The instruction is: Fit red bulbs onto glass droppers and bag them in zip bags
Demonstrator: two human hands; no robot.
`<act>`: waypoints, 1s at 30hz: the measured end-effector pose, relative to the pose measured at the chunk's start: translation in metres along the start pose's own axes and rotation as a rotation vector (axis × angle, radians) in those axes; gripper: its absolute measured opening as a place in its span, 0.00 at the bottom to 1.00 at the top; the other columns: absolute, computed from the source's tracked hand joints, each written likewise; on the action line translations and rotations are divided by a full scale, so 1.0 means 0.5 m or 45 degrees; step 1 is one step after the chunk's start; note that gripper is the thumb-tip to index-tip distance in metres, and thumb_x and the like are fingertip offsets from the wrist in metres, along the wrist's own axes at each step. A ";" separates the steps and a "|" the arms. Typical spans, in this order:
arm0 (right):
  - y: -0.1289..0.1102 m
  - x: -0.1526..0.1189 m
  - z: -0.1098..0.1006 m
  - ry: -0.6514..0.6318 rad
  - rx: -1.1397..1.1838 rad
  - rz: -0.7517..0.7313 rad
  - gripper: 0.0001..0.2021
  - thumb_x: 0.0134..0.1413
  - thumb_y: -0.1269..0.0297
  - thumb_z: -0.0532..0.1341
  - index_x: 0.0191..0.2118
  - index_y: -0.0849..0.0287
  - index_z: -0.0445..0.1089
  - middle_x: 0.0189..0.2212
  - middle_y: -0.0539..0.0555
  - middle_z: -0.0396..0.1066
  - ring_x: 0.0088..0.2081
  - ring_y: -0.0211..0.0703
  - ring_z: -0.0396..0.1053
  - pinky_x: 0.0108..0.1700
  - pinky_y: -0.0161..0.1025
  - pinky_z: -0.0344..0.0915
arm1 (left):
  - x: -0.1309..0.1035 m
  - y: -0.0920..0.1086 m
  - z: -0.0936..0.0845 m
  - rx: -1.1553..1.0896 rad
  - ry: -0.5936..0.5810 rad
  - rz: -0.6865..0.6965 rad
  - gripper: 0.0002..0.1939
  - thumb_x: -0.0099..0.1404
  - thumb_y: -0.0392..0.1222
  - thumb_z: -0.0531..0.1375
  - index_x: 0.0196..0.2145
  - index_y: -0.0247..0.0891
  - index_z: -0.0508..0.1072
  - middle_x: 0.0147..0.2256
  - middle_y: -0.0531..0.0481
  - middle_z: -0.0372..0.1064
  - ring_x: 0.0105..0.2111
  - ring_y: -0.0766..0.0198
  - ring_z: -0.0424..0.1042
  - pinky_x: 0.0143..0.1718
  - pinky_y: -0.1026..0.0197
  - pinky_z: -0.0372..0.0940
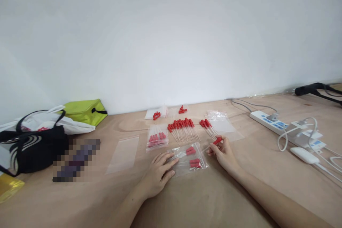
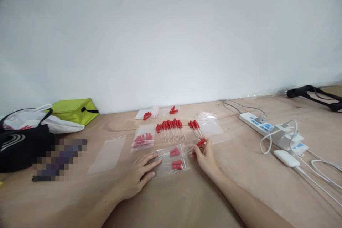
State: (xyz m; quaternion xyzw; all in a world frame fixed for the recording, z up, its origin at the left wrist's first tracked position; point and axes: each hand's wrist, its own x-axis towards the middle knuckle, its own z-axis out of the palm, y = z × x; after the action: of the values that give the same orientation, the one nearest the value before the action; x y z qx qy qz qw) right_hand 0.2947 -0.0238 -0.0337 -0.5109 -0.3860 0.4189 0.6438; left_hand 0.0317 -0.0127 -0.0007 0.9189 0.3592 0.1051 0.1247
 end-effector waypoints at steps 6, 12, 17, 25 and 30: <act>-0.009 -0.005 0.008 -0.026 0.082 0.094 0.23 0.35 0.48 0.63 0.36 0.56 0.57 0.21 0.45 0.64 0.25 0.38 0.67 0.30 0.39 0.66 | 0.001 0.003 -0.003 0.008 -0.004 -0.008 0.19 0.64 0.40 0.49 0.54 0.48 0.60 0.55 0.49 0.55 0.55 0.54 0.53 0.53 0.46 0.52; 0.003 -0.002 0.005 -0.162 -0.275 0.043 0.18 0.34 0.52 0.64 0.31 0.60 0.68 0.21 0.48 0.66 0.20 0.34 0.60 0.24 0.35 0.58 | 0.001 0.004 -0.004 0.003 0.000 -0.006 0.19 0.64 0.40 0.50 0.53 0.48 0.60 0.55 0.49 0.56 0.55 0.55 0.54 0.53 0.46 0.52; 0.018 0.008 0.005 -0.225 -0.364 0.001 0.14 0.32 0.57 0.66 0.26 0.60 0.67 0.20 0.47 0.65 0.19 0.32 0.59 0.21 0.32 0.55 | 0.002 0.005 -0.005 -0.008 -0.005 -0.005 0.22 0.64 0.39 0.50 0.56 0.46 0.56 0.55 0.48 0.56 0.55 0.55 0.53 0.54 0.46 0.51; 0.017 0.005 0.026 -0.576 -0.297 0.056 0.15 0.40 0.52 0.61 0.24 0.61 0.69 0.21 0.51 0.69 0.23 0.37 0.65 0.27 0.36 0.61 | 0.001 0.002 -0.003 -0.025 0.040 0.012 0.22 0.63 0.39 0.51 0.56 0.47 0.56 0.54 0.48 0.58 0.54 0.55 0.55 0.54 0.45 0.52; 0.004 0.039 0.000 -0.348 -0.663 -0.065 0.10 0.44 0.59 0.56 0.28 0.61 0.68 0.21 0.50 0.68 0.19 0.35 0.61 0.23 0.34 0.58 | -0.001 0.004 -0.007 0.000 0.012 0.057 0.20 0.64 0.36 0.51 0.52 0.53 0.62 0.55 0.50 0.56 0.55 0.54 0.53 0.54 0.44 0.51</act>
State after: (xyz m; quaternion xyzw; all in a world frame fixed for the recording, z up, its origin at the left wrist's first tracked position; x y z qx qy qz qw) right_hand 0.3011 -0.0053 -0.0342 -0.5878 -0.5764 0.3544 0.4434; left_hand 0.0317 -0.0138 0.0034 0.9262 0.3392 0.1122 0.1204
